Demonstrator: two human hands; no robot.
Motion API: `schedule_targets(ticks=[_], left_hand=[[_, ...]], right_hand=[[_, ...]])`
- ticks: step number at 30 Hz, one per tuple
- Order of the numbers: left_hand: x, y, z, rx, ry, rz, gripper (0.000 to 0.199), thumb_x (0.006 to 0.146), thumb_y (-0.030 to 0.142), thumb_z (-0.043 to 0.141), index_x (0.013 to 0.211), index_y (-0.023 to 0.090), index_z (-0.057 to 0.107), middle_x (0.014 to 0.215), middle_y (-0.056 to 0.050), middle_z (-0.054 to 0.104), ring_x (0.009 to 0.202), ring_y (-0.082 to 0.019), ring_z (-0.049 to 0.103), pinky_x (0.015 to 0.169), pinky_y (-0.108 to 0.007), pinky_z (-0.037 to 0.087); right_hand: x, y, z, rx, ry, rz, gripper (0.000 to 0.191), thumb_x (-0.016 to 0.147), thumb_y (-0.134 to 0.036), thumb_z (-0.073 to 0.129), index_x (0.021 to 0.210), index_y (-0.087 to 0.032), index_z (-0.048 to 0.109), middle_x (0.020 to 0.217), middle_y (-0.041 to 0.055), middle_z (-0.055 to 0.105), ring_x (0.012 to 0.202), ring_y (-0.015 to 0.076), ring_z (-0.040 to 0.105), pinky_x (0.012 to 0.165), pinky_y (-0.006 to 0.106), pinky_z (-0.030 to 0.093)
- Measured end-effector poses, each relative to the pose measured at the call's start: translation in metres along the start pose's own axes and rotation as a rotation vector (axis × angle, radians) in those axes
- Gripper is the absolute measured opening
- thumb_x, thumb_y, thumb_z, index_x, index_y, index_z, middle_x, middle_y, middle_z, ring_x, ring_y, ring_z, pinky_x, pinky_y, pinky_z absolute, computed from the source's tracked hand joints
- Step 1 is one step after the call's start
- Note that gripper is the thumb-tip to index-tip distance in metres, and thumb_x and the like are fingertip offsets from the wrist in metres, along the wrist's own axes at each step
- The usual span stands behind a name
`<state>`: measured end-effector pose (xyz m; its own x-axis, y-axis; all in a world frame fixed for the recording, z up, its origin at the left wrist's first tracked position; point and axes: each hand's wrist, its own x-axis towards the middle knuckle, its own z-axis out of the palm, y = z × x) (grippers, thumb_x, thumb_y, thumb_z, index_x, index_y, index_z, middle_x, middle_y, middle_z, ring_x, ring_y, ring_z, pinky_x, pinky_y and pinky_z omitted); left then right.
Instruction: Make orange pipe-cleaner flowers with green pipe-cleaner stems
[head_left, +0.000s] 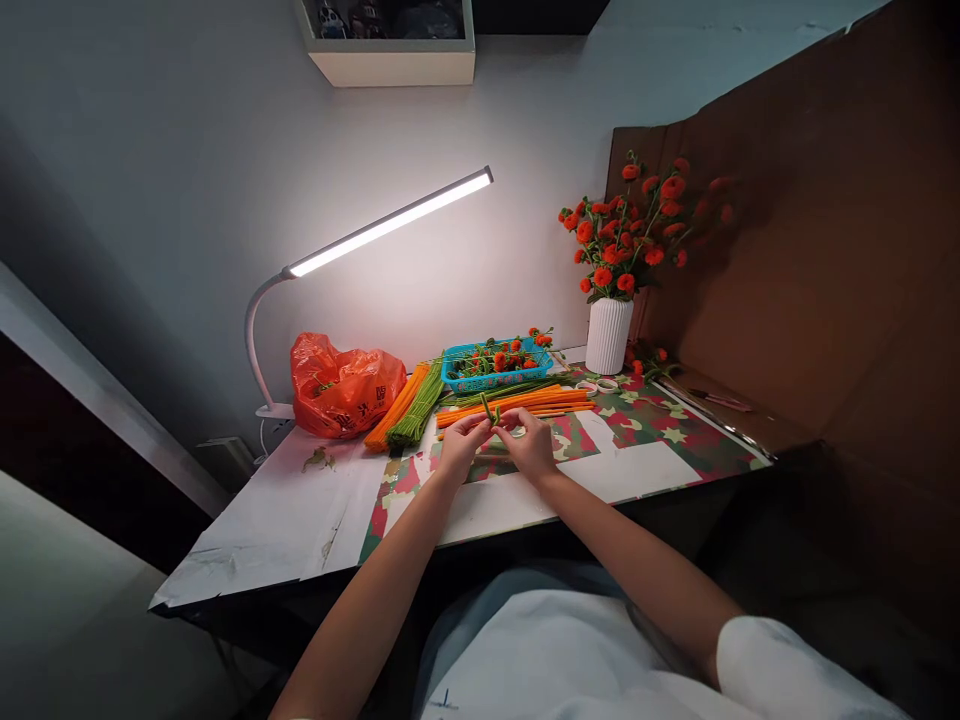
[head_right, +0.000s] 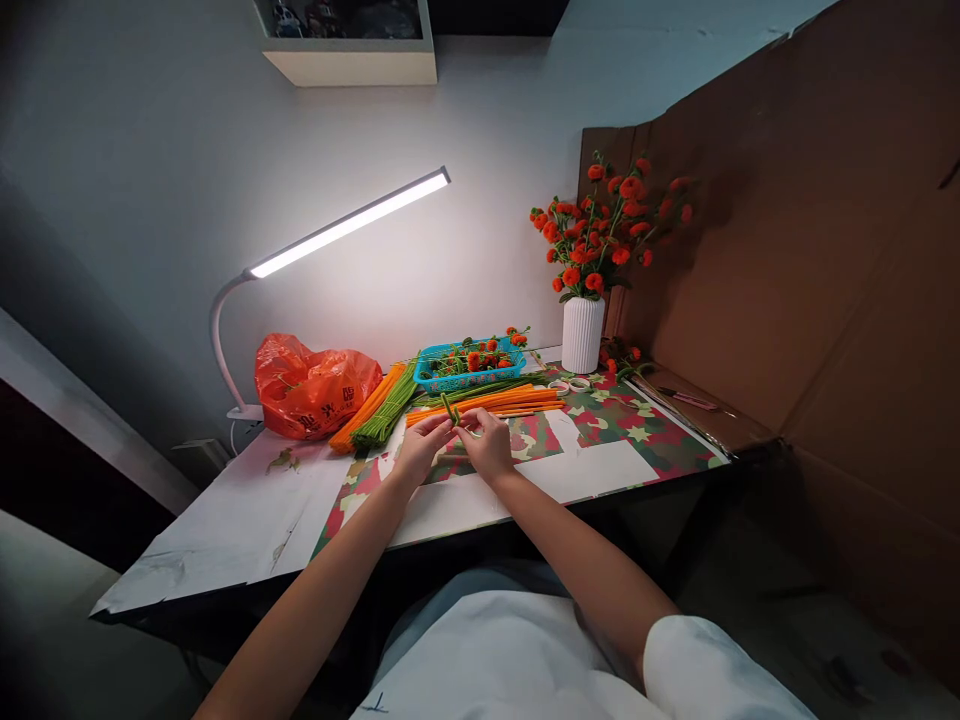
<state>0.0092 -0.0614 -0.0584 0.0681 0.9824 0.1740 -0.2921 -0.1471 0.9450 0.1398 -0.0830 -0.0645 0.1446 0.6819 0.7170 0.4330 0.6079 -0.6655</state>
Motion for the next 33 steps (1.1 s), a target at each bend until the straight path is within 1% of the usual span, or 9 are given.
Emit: schedule_targets(ticks=[3, 5, 8, 11, 15, 19, 23, 29, 33], left_hand=[[-0.003, 0.003, 0.003, -0.004, -0.031, -0.003, 0.033, 0.051, 0.033, 0.084, 0.077, 0.015, 0.073, 0.075, -0.005, 0.073, 0.074, -0.02, 0.067, 0.08, -0.035, 0.052], [-0.005, 0.004, 0.004, -0.003, -0.047, 0.0, 0.029, 0.052, 0.031, 0.083, 0.075, 0.015, 0.073, 0.074, -0.004, 0.072, 0.074, -0.019, 0.066, 0.08, -0.035, 0.052], [-0.006, 0.006, 0.005, -0.005, -0.051, 0.012, 0.026, 0.055, 0.032, 0.081, 0.072, 0.015, 0.073, 0.075, -0.004, 0.071, 0.077, -0.018, 0.066, 0.082, -0.034, 0.052], [-0.007, 0.005, 0.006, 0.002, -0.038, 0.025, 0.028, 0.057, 0.036, 0.081, 0.069, 0.014, 0.071, 0.073, -0.004, 0.07, 0.076, -0.017, 0.065, 0.082, -0.034, 0.052], [-0.006, 0.004, 0.006, -0.001, -0.009, 0.039, 0.031, 0.056, 0.041, 0.081, 0.063, 0.013, 0.068, 0.066, -0.002, 0.066, 0.076, -0.018, 0.064, 0.082, -0.037, 0.053], [-0.004, 0.003, 0.006, -0.024, 0.029, 0.031, 0.032, 0.056, 0.04, 0.081, 0.068, 0.013, 0.067, 0.07, -0.003, 0.067, 0.078, -0.019, 0.065, 0.084, -0.039, 0.052], [-0.002, 0.002, 0.006, -0.034, 0.041, 0.023, 0.031, 0.053, 0.037, 0.081, 0.067, 0.015, 0.065, 0.073, -0.002, 0.067, 0.077, -0.016, 0.064, 0.085, -0.037, 0.052], [-0.004, 0.006, 0.001, 0.045, -0.018, -0.037, 0.027, 0.055, 0.037, 0.08, 0.063, 0.016, 0.066, 0.065, 0.0, 0.064, 0.064, -0.014, 0.062, 0.07, -0.032, 0.054], [-0.005, 0.011, -0.003, 0.127, -0.078, -0.053, 0.026, 0.055, 0.037, 0.081, 0.059, 0.015, 0.066, 0.062, -0.002, 0.065, 0.06, -0.015, 0.064, 0.065, -0.029, 0.054]], right_hand=[[0.0, -0.002, -0.001, -0.01, -0.001, -0.028, 0.005, 0.078, -0.022, 0.062, 0.077, -0.021, 0.066, 0.073, 0.0037, 0.069, 0.07, 0.0195, 0.062, 0.068, 0.033, 0.049], [0.001, -0.003, -0.002, -0.017, -0.01, -0.053, 0.008, 0.077, -0.019, 0.061, 0.077, -0.022, 0.068, 0.075, 0.0041, 0.069, 0.073, 0.0201, 0.062, 0.07, 0.034, 0.049], [0.001, -0.003, -0.003, -0.035, -0.015, -0.074, 0.014, 0.076, -0.014, 0.057, 0.076, -0.022, 0.069, 0.075, 0.0042, 0.069, 0.073, 0.0199, 0.06, 0.071, 0.033, 0.047], [0.001, -0.001, -0.001, -0.057, -0.016, -0.078, 0.014, 0.075, -0.014, 0.057, 0.072, -0.021, 0.069, 0.071, 0.0041, 0.067, 0.07, 0.0197, 0.059, 0.069, 0.033, 0.046], [0.001, 0.0, 0.002, -0.077, -0.012, -0.059, 0.011, 0.074, -0.015, 0.058, 0.074, -0.021, 0.067, 0.071, 0.0032, 0.066, 0.069, 0.0193, 0.059, 0.068, 0.032, 0.046], [0.0, 0.001, 0.002, -0.094, -0.007, -0.04, 0.009, 0.075, -0.015, 0.058, 0.071, -0.021, 0.063, 0.071, 0.003, 0.063, 0.072, 0.0196, 0.057, 0.069, 0.032, 0.044], [0.0, 0.003, 0.002, -0.094, -0.003, -0.026, 0.009, 0.078, -0.017, 0.058, 0.07, -0.02, 0.06, 0.073, 0.0033, 0.061, 0.073, 0.0195, 0.055, 0.069, 0.032, 0.043], [0.002, 0.005, -0.002, -0.06, -0.052, -0.058, 0.012, 0.082, -0.014, 0.056, 0.073, -0.021, 0.06, 0.078, 0.0039, 0.06, 0.079, 0.0204, 0.054, 0.073, 0.032, 0.042], [0.004, 0.005, -0.007, -0.02, -0.093, -0.073, 0.013, 0.084, -0.016, 0.055, 0.073, -0.021, 0.061, 0.08, 0.0044, 0.06, 0.082, 0.0213, 0.052, 0.075, 0.034, 0.041]])
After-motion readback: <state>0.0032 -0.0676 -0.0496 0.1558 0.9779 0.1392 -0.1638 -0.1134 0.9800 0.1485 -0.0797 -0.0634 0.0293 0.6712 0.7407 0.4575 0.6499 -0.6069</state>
